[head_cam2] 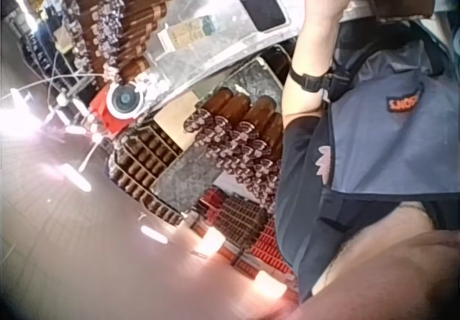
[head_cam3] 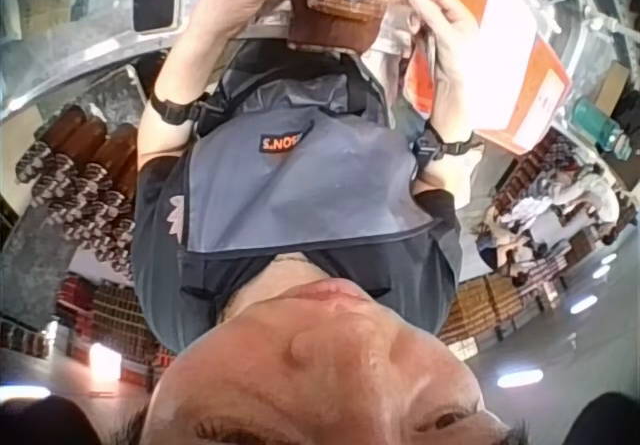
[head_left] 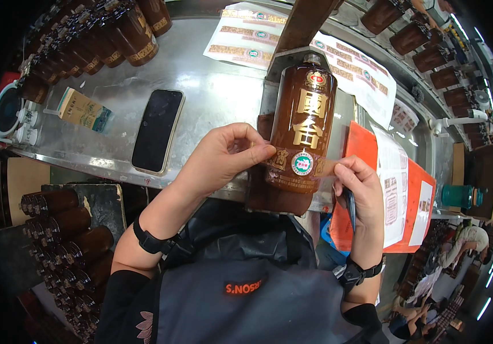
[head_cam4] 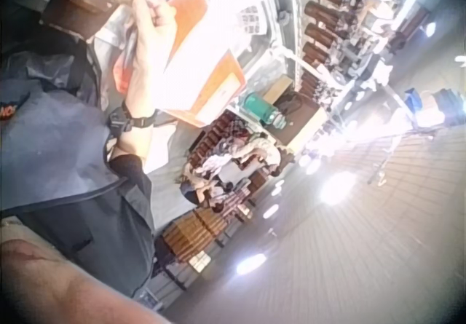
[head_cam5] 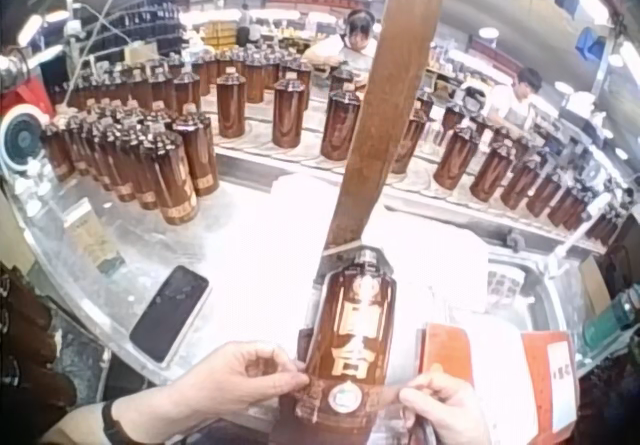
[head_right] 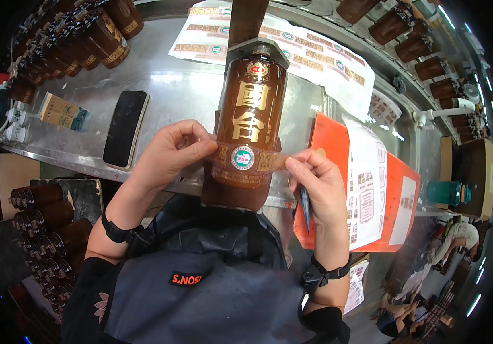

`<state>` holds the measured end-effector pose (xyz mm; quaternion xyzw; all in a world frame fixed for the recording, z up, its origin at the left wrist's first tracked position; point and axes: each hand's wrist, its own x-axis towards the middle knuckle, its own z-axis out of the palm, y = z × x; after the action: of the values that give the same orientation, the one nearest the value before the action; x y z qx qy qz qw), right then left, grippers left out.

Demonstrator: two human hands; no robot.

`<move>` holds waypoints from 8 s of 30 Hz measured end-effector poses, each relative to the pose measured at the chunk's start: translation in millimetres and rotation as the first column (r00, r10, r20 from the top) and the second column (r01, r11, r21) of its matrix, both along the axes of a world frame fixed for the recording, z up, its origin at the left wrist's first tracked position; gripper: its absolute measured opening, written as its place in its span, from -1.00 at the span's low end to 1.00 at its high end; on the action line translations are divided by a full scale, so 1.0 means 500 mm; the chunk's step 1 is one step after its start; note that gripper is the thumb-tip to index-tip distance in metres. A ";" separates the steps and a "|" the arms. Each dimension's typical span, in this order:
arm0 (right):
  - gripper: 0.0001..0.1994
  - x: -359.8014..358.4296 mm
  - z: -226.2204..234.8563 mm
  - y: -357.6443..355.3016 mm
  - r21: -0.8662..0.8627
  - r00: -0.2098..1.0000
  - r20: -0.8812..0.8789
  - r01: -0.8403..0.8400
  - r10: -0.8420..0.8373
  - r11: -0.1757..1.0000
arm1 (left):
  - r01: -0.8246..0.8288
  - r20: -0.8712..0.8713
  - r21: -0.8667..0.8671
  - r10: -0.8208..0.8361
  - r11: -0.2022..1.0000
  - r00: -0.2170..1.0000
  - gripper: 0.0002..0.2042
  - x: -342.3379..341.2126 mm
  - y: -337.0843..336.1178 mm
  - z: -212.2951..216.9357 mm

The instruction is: Labeling brown glass liquor bottles on a production line and cleaning them with a cloth.

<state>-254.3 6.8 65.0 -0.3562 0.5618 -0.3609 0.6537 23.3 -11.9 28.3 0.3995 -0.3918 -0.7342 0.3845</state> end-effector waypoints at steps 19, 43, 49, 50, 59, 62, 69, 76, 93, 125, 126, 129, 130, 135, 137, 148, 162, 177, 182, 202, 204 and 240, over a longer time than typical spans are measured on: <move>-0.45 0.054 -0.018 -0.005 -0.103 0.994 0.106 -0.014 0.025 0.995 | -0.094 -0.014 -0.268 0.094 0.959 0.995 -0.22 -0.055 0.018 -0.021; -0.50 0.041 -0.045 -0.012 -0.077 0.983 0.174 -0.043 0.055 0.996 | -0.023 -0.094 -0.206 0.004 0.978 0.996 -0.34 -0.055 0.015 -0.016; -0.51 0.045 -0.052 -0.008 -0.108 0.983 0.179 -0.027 0.046 0.994 | 0.013 -0.074 -0.203 -0.029 0.979 0.997 -0.36 -0.054 0.015 -0.018; -0.51 0.044 -0.054 -0.008 -0.090 0.982 0.174 -0.054 0.069 0.994 | 0.001 -0.075 -0.203 -0.017 0.979 0.997 -0.37 -0.056 0.015 -0.019; -0.65 0.003 -0.019 -0.038 -0.010 0.930 0.100 0.356 -0.353 0.934 | 0.030 0.321 -0.447 0.129 0.894 0.938 -0.17 -0.055 0.016 0.018; -0.67 0.015 0.009 -0.035 -0.135 0.872 0.191 0.479 -0.451 0.868 | 0.050 0.361 -0.490 0.151 0.870 0.920 -0.10 -0.071 0.013 0.033; -0.64 0.037 0.018 0.010 -0.097 0.960 0.259 0.134 -0.105 0.986 | 0.074 0.413 -0.461 0.140 0.884 0.900 -0.14 -0.096 0.009 0.037; -0.71 0.005 -0.004 0.020 -0.097 0.952 0.254 0.200 -0.171 0.975 | 0.010 0.211 -0.403 0.082 0.915 0.974 -0.18 -0.102 0.014 0.028; -0.71 0.010 -0.004 0.019 -0.070 0.988 0.120 0.106 -0.097 0.992 | 0.424 0.710 -0.633 0.268 0.648 0.651 0.29 -0.061 0.008 0.023; -0.82 -0.009 0.031 -0.047 -0.346 0.979 -0.204 -0.078 0.007 0.935 | 0.408 0.632 -0.452 -0.038 0.793 0.774 0.15 -0.051 -0.006 -0.004; -0.82 -0.008 0.040 -0.049 -0.458 0.916 -0.367 -0.026 -0.162 0.889 | 0.414 0.626 -0.442 -0.057 0.796 0.778 0.15 -0.052 -0.005 -0.001; -0.84 0.006 0.062 -0.050 -0.548 0.941 -0.303 -0.303 0.153 0.780 | 0.396 0.584 -0.408 -0.099 0.823 0.806 0.16 -0.058 -0.006 0.012; -0.85 0.010 0.063 -0.054 -0.457 0.928 -0.302 -0.341 0.217 0.822 | 0.388 0.578 -0.413 -0.092 0.824 0.811 0.16 -0.060 -0.003 0.020; -0.83 0.016 0.110 -0.060 -0.537 0.839 -0.539 -0.415 0.080 0.734 | 0.357 0.703 -0.527 0.159 0.772 0.693 0.09 -0.052 0.021 0.076; -0.84 0.030 0.120 -0.056 -0.469 0.764 -0.490 -0.637 0.420 0.612 | 0.402 0.736 -0.581 0.245 0.708 0.631 0.07 -0.041 0.033 0.096; -0.57 0.096 0.119 0.031 -0.535 0.505 -0.805 -0.845 0.312 -0.011 | 0.250 0.542 -0.618 0.173 0.746 0.823 0.19 -0.039 0.010 -0.016; -0.68 0.015 0.112 0.098 -0.623 0.721 -0.687 -0.520 -0.092 0.585 | 0.165 0.421 -0.717 0.233 0.677 0.876 0.08 -0.041 0.027 -0.010; -0.80 -0.008 0.054 0.115 -0.484 0.903 -0.397 -0.057 -0.162 0.873 | -0.079 -0.005 -0.378 0.083 0.922 0.997 -0.14 -0.074 0.021 -0.020; -0.78 -0.008 0.039 0.118 -0.366 0.933 -0.310 0.059 -0.181 0.929 | -0.070 0.019 -0.373 0.083 0.925 0.996 -0.12 -0.074 0.020 -0.018; -0.76 0.012 0.035 -0.024 -0.411 0.867 -0.471 -0.052 -0.163 0.910 | -0.141 0.028 -0.484 0.176 0.864 0.984 -0.13 -0.085 0.017 -0.048; -0.77 0.021 0.040 -0.021 -0.444 0.897 -0.431 -0.305 0.098 0.843 | -0.132 0.011 -0.483 0.157 0.866 0.988 -0.13 -0.085 0.021 -0.047; -0.84 0.066 0.134 -0.086 -0.529 0.550 -0.832 -0.754 -0.066 0.389 | 0.128 0.514 -0.715 0.392 0.688 0.763 0.20 -0.083 0.063 -0.004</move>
<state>-221.1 -36.0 132.0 -0.8661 0.4112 -0.2408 0.1513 -18.1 19.3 26.3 0.4693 -0.7178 -0.3121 0.4088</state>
